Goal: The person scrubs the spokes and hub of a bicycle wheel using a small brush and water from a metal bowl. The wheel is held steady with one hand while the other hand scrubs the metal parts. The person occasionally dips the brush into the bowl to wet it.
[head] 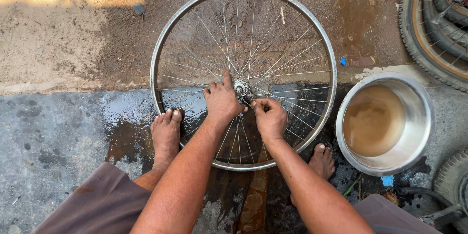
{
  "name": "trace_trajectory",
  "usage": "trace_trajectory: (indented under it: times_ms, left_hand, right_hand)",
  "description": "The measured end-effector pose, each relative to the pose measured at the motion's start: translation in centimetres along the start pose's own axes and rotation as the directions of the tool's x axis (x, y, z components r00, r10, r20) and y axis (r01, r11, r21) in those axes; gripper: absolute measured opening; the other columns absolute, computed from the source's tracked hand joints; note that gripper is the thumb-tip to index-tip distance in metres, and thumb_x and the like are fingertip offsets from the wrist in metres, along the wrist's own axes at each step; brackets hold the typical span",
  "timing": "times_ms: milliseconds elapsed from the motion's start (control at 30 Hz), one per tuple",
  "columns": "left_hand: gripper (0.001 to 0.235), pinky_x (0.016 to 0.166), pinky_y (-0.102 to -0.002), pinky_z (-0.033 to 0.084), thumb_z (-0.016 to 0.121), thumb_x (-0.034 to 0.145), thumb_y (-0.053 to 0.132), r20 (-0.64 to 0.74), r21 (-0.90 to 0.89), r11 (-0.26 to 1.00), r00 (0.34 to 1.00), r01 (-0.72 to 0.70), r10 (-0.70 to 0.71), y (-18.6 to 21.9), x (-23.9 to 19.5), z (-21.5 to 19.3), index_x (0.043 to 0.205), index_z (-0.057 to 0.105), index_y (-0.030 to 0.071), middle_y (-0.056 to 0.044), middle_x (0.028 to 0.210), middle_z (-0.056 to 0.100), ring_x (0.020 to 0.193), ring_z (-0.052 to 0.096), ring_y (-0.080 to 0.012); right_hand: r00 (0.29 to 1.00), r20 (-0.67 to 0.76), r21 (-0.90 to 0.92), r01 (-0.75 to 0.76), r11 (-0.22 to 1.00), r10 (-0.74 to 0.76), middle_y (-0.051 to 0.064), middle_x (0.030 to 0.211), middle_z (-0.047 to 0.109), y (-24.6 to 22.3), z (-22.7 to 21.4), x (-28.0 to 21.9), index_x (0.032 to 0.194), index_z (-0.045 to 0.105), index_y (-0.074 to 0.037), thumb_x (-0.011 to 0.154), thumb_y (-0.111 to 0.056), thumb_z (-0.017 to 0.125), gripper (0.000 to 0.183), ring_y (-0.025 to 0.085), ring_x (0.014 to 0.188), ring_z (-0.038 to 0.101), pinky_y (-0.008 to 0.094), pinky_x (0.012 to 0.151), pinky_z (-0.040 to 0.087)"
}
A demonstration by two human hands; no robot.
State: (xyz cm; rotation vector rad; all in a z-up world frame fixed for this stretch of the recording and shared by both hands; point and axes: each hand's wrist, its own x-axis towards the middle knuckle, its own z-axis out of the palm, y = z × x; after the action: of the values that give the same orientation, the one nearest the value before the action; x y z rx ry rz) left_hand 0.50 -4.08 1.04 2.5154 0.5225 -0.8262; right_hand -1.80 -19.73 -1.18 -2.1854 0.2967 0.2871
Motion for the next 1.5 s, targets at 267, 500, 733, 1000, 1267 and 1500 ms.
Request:
trace_trajectory:
  times_ms: [267, 500, 733, 1000, 1267, 1500]
  left_hand:
    - [0.142, 0.121, -0.064, 0.025, 0.096, 0.065, 0.052, -0.006, -0.017, 1.000, 1.000, -0.011, 0.011, -0.3, -0.4, 0.0, 0.162, 0.002, 0.007, -0.026, 0.145, 0.050, 0.146, 0.036, -0.0427]
    - [0.142, 0.120, -0.064, 0.026, 0.096, 0.066, 0.053, 0.008, 0.009, 1.000, 1.000, -0.004, 0.004, -0.4, 0.1, 0.8, 0.162, 0.003, 0.006, -0.028, 0.145, 0.050, 0.146, 0.036, -0.0437]
    - [0.145, 0.120, -0.061, 0.027, 0.097, 0.062, 0.054, 0.010, 0.002, 1.000, 1.000, -0.014, 0.014, -0.4, 0.0, 0.4, 0.162, 0.003, 0.006, -0.027, 0.145, 0.050, 0.146, 0.037, -0.0424]
    - [0.158, 0.116, -0.063, 0.033, 0.101, 0.056, 0.052, 0.055, 0.050, 0.996, 0.996, -0.078, 0.076, -1.0, 0.5, -0.3, 0.162, -0.004, 0.002, -0.028, 0.145, 0.049, 0.145, 0.037, -0.0446]
    - [0.159, 0.114, -0.062, 0.036, 0.103, 0.050, 0.050, 0.041, 0.073, 0.994, 0.996, -0.076, 0.073, -0.9, -0.3, -0.7, 0.162, -0.001, 0.004, -0.026, 0.142, 0.053, 0.144, 0.040, -0.0422]
    - [0.158, 0.112, -0.062, 0.036, 0.103, 0.051, 0.052, 0.007, 0.080, 0.993, 0.996, -0.088, 0.088, -1.4, -0.3, 0.3, 0.161, 0.000, 0.003, -0.027, 0.141, 0.054, 0.143, 0.039, -0.0436]
  right_hand:
    - [0.996, -0.036, 0.043, -0.079, 0.996, 0.080, 0.002, 0.079, 0.079, 0.6, 1.5, 1.4, 0.090, 0.081, -0.008, 0.086, -0.016, 0.081, 0.010, 0.010, 0.068, 0.070, 0.028, 0.066, 0.054]
    - [0.992, 0.056, 0.032, -0.110, 0.993, 0.108, 0.002, 0.078, 0.079, 2.3, 0.1, 1.3, 0.088, 0.081, -0.008, 0.084, -0.018, 0.082, 0.011, 0.009, 0.068, 0.069, 0.027, 0.065, 0.053]
    - [0.969, 0.102, -0.121, 0.235, 0.964, -0.224, 0.004, 0.087, 0.074, 1.7, -3.4, 0.3, 0.092, 0.076, -0.008, 0.089, -0.015, 0.076, 0.007, 0.014, 0.074, 0.071, 0.031, 0.067, 0.058]
    - [0.629, 0.332, -0.361, 0.773, 0.521, -0.703, 0.007, 0.093, 0.059, 1.2, -3.8, 0.5, 0.099, 0.068, -0.008, 0.089, -0.017, 0.077, 0.016, 0.024, 0.088, 0.061, 0.038, 0.078, 0.054]
    - [0.543, 0.283, -0.289, 0.834, 0.469, -0.791, 0.008, 0.091, 0.055, -0.5, -1.3, 1.6, 0.105, 0.072, -0.009, 0.083, -0.007, 0.076, 0.022, 0.026, 0.087, 0.058, 0.040, 0.082, 0.050]
    - [0.541, 0.318, -0.345, 0.831, 0.437, -0.778, 0.007, 0.089, 0.054, 0.9, -2.7, 0.6, 0.106, 0.073, -0.008, 0.087, -0.006, 0.073, 0.019, 0.025, 0.088, 0.058, 0.039, 0.083, 0.049]
